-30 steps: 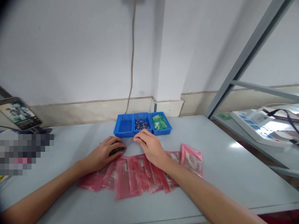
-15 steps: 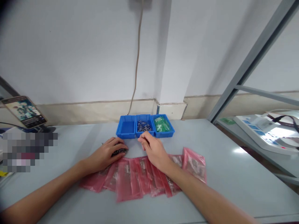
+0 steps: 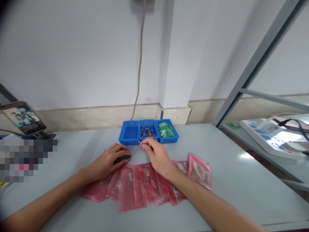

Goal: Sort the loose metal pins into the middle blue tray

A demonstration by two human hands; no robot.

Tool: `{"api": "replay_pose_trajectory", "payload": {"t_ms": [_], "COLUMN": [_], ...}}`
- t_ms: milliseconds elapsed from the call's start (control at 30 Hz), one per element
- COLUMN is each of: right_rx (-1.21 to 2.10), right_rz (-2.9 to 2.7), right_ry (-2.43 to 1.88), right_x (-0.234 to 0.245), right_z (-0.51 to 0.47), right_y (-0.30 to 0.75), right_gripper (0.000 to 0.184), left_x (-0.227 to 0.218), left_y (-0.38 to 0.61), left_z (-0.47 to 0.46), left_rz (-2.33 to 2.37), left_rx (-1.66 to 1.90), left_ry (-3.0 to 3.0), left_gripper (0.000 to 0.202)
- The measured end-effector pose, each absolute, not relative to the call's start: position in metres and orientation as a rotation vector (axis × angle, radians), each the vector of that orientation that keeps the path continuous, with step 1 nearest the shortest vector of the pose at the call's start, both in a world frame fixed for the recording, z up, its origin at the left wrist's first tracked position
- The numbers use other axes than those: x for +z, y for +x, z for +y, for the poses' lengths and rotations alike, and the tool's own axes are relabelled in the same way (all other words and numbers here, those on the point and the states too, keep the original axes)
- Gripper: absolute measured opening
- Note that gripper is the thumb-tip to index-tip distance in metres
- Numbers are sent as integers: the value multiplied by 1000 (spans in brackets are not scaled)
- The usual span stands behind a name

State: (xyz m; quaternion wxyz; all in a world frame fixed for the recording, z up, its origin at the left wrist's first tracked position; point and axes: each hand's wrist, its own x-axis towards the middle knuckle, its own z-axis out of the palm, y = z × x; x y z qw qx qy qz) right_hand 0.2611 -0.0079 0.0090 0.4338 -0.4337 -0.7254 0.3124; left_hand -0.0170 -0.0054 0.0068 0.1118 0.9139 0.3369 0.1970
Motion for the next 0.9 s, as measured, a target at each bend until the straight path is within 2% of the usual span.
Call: {"api": "replay_pose_trajectory", "payload": {"t_ms": [267, 600, 700, 833, 900], "right_rx": [503, 470, 798, 1572, 1755], "right_rz": [-1922, -1975, -1840, -1429, -1274], "right_ry": [-1067, -1023, -1025, -924, -862], "right_x": [21, 25, 28, 31, 33], "right_z": [-14, -19, -21, -25, -27], "right_y": [264, 263, 260, 257, 257], "right_gripper": [11, 16, 14, 28, 30], "left_x": [4, 5, 5, 4, 4], "left_y": [-18, -19, -18, -18, -18], "left_z": [-4, -4, -5, -4, -4], "left_rz": [965, 970, 977, 975, 963], "left_rx": [605, 602, 576, 597, 617], "left_ry": [2669, 2681, 2684, 2684, 2686], "left_gripper": [21, 21, 22, 23, 24]}}
